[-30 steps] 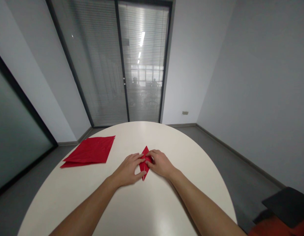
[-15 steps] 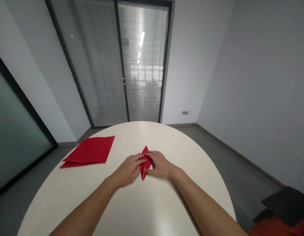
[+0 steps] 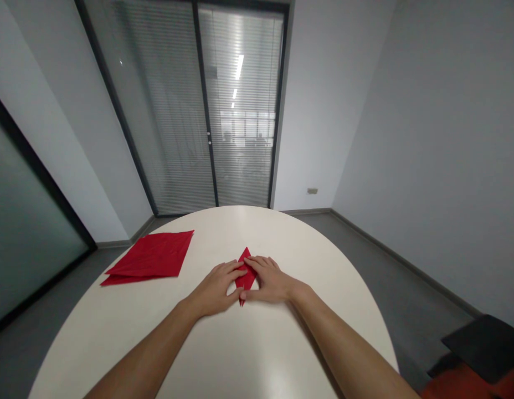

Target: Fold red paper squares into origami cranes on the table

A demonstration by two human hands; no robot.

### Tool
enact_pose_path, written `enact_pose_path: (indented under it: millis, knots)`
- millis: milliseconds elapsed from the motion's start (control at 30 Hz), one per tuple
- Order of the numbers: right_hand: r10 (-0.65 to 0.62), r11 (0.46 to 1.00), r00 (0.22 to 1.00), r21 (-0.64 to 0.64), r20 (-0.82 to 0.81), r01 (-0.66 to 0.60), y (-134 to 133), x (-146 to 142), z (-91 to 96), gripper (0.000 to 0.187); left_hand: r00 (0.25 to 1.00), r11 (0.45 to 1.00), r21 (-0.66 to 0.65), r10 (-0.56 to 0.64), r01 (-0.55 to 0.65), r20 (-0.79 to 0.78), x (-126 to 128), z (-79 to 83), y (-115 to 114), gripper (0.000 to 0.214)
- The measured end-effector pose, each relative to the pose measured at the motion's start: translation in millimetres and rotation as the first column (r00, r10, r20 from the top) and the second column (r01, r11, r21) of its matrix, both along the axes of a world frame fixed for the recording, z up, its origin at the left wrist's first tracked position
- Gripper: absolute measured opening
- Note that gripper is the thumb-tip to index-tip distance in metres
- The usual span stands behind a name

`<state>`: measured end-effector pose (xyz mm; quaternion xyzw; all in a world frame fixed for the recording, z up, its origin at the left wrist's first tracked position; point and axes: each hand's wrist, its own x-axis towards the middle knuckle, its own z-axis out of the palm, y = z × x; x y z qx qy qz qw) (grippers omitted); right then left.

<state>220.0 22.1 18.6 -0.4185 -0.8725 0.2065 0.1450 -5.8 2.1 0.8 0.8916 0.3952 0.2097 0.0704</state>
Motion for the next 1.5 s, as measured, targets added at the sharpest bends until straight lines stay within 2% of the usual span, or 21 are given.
enact_pose_path:
  millis: [100,200,467,733,933,1233,1333,1500]
  knots:
    - [-0.049,0.991,0.993,0.116,-0.109,0.061,3.2,-1.7,-1.7,0.056,1.000,1.000,0.002,-0.011,0.011,0.011,-0.2,2.4,-1.4,0.046]
    - [-0.103,0.976,0.983,0.175,-0.150,0.129,8.2,-3.6,-7.2,0.043,1.000,1.000,-0.007,-0.022,0.022,0.000,-0.5,3.1,-1.4,0.049]
    - [-0.153,0.969,0.966,0.160,-0.207,0.188,18.9,-1.9,-17.2,0.040,1.000,1.000,-0.009,-0.010,0.010,0.000,0.7,-0.6,-0.1,0.054]
    - [-0.230,0.943,0.952,0.194,-0.204,0.269,19.1,-6.5,-19.5,0.025,1.000,1.000,-0.019,0.001,-0.001,-0.002,0.7,0.6,-2.2,0.053]
    - [-0.188,0.945,0.967,0.237,-0.172,0.226,16.2,-7.1,-19.1,0.025,1.000,0.999,0.034,0.017,-0.018,0.017,6.3,8.7,-6.8,0.037]
    - [-0.118,0.956,0.980,0.247,-0.162,0.157,12.8,-7.3,-14.5,0.030,0.985,0.975,0.137,0.173,-0.174,0.018,13.2,13.9,-5.5,0.019]
    - [-0.099,0.957,0.981,0.255,-0.164,0.140,11.3,-8.9,-13.4,0.029,0.979,0.969,0.142,0.201,-0.202,0.021,12.0,11.1,-3.8,0.020]
    - [-0.089,0.946,0.976,0.288,-0.199,0.145,10.3,-9.3,-14.4,0.027,0.983,0.978,0.108,0.175,-0.180,0.054,9.3,7.4,-0.4,0.023]
